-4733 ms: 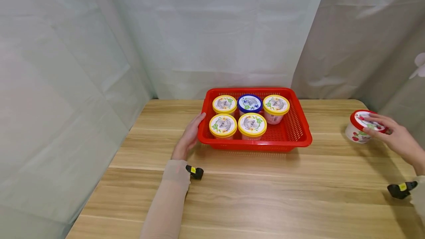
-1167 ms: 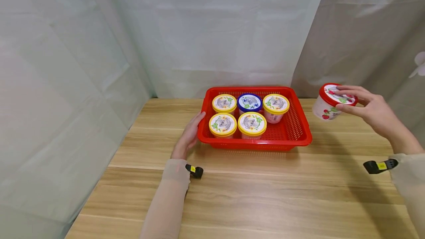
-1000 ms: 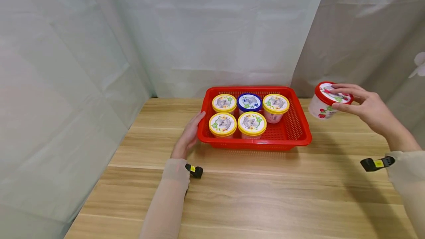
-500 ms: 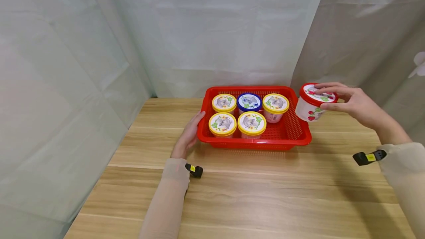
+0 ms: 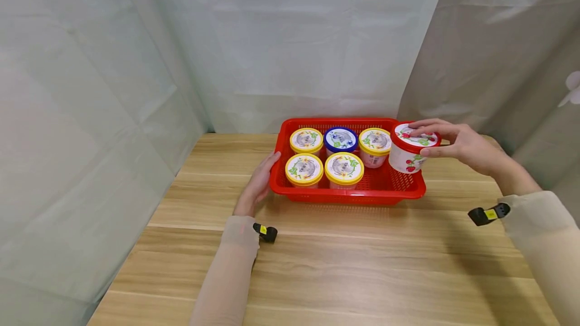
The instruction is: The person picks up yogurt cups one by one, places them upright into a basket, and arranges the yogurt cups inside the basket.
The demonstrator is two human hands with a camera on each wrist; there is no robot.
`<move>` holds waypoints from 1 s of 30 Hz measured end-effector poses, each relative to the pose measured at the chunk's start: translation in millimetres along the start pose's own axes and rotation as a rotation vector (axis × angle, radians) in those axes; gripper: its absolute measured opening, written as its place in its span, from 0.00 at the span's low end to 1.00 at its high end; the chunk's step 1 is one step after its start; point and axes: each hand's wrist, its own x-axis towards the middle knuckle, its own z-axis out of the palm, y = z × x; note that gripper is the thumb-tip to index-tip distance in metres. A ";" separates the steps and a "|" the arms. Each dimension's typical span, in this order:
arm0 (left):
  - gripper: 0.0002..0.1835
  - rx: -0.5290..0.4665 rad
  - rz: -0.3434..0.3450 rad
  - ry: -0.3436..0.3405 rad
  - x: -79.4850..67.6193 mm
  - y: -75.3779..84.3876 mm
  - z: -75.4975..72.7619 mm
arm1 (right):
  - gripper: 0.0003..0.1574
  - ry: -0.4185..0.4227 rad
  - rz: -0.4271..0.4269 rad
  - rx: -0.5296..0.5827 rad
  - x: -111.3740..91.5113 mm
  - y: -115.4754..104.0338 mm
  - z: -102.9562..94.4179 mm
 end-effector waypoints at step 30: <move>0.32 -0.007 0.001 -0.005 0.3 -0.2 -0.2 | 0.31 -0.163 0.018 -0.006 18.3 -14.2 18.9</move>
